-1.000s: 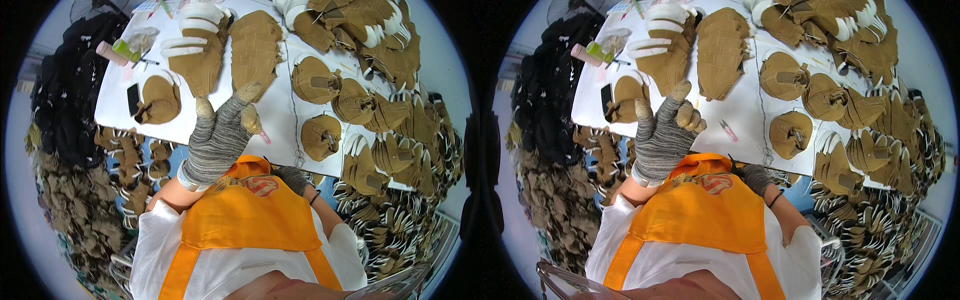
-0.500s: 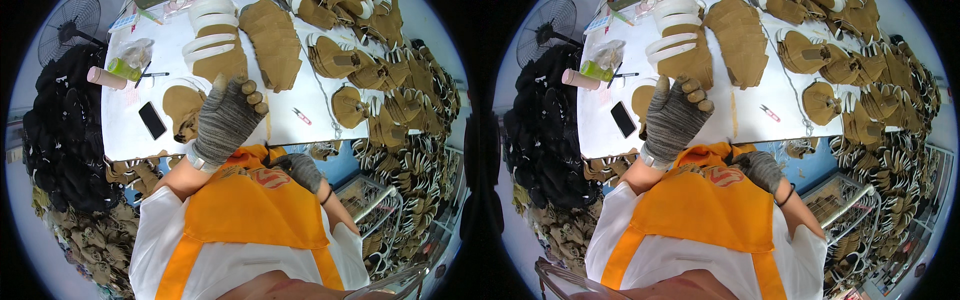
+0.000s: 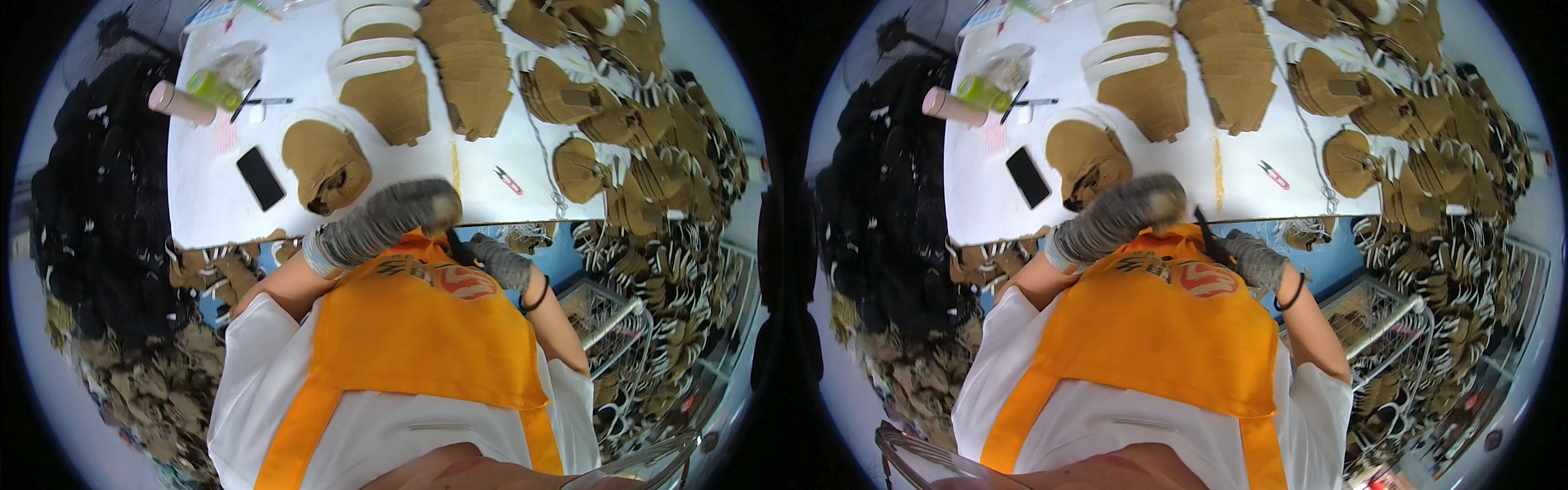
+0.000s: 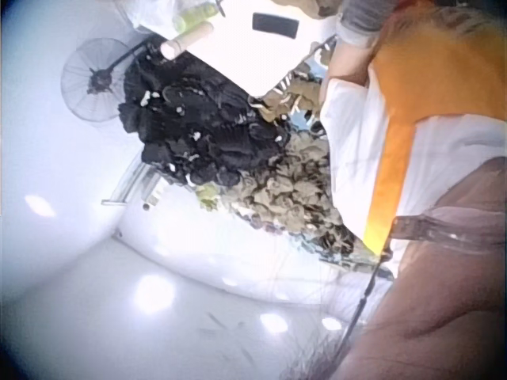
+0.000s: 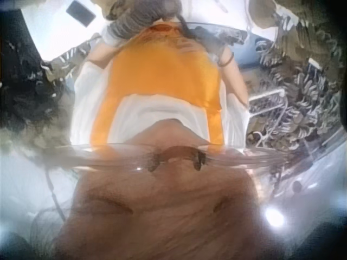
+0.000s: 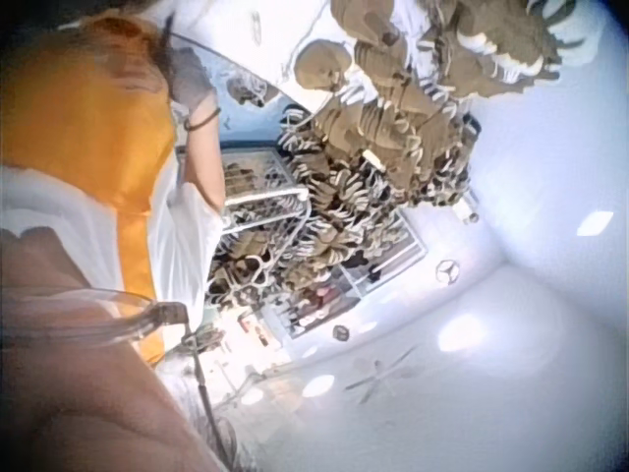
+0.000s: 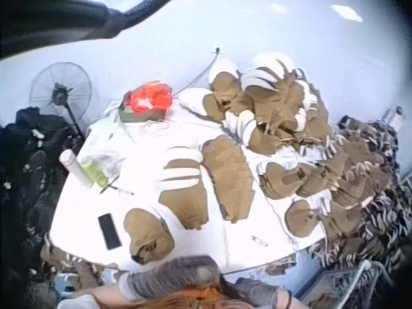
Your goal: The person picks up various shoe uppers, marks specific areas with a pen, and trims excess material and threads from the inside and outside using snips.
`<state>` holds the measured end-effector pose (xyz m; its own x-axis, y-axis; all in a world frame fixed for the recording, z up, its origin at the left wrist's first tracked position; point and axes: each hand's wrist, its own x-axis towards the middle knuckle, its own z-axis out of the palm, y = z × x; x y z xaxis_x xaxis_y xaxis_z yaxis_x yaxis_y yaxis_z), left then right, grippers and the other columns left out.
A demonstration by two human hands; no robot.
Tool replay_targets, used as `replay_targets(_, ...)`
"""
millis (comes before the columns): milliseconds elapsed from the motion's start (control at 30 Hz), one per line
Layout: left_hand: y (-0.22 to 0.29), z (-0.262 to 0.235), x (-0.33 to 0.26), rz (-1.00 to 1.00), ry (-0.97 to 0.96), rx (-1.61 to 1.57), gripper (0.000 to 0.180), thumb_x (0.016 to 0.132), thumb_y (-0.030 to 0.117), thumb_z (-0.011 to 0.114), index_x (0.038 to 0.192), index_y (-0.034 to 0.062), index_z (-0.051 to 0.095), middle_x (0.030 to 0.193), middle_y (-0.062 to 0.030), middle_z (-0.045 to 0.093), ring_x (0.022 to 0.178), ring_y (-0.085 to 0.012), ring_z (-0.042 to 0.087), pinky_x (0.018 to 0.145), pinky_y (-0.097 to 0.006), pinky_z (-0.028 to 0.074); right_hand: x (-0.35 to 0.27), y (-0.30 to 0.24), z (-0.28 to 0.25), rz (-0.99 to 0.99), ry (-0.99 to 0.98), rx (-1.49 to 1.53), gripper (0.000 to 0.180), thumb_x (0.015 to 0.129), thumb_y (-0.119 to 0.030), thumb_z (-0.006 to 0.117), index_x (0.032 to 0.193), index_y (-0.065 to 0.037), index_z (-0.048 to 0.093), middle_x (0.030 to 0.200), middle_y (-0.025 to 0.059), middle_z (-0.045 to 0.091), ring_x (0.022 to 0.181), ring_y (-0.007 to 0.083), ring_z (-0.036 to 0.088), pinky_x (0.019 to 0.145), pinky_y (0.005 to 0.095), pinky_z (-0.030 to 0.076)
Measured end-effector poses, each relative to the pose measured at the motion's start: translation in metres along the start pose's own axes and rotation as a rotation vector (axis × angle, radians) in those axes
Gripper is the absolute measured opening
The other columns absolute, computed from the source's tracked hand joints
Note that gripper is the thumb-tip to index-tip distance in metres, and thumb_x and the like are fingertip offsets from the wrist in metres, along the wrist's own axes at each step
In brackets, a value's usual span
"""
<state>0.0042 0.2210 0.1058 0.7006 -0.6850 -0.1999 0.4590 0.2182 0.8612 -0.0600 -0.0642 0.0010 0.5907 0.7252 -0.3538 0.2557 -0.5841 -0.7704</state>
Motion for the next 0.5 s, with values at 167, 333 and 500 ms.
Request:
replay_targets(167,-0.073,-0.014,-0.010,0.066,-0.034,0.296,0.028,0.098,0.029,0.054,0.103,0.0022,0.063,0.089,-0.0012,0.059,0.083,-0.0095,0.054,0.080,-0.025,0.047,-0.008,0.012,0.000,0.295,-0.167,-0.194,0.036,0.089,-0.019,0.055,0.123,-0.009,0.057,0.102,0.0182,0.064,0.095,0.0356,0.063,0.080,0.0454,0.050)
replay_targets(333,-0.081,-0.006,-0.007,-0.070,0.244,0.022,0.033,0.099,0.032,0.053,0.105,0.0021,0.063,0.091,-0.0021,0.060,0.082,-0.0095,0.053,0.079,-0.025,0.046,0.025,0.005,-0.001,0.403,-0.083,-0.625,0.044,0.090,-0.024,0.050,0.129,-0.005,0.046,0.099,0.0190,0.066,0.093,0.0336,0.065,0.079,0.0466,0.050)
replay_targets(500,-0.086,-0.005,-0.006,-0.038,0.329,-0.055,0.028,0.097,0.027,0.058,0.109,0.0015,0.062,0.097,-0.0034,0.062,0.089,-0.0104,0.056,0.083,-0.023,0.046,0.036,-0.034,-0.036,0.321,-0.123,-0.715,0.025,0.088,-0.027,0.052,0.103,-0.013,0.065,0.087,0.0103,0.068,0.085,0.0253,0.066,0.077,0.0449,0.046)
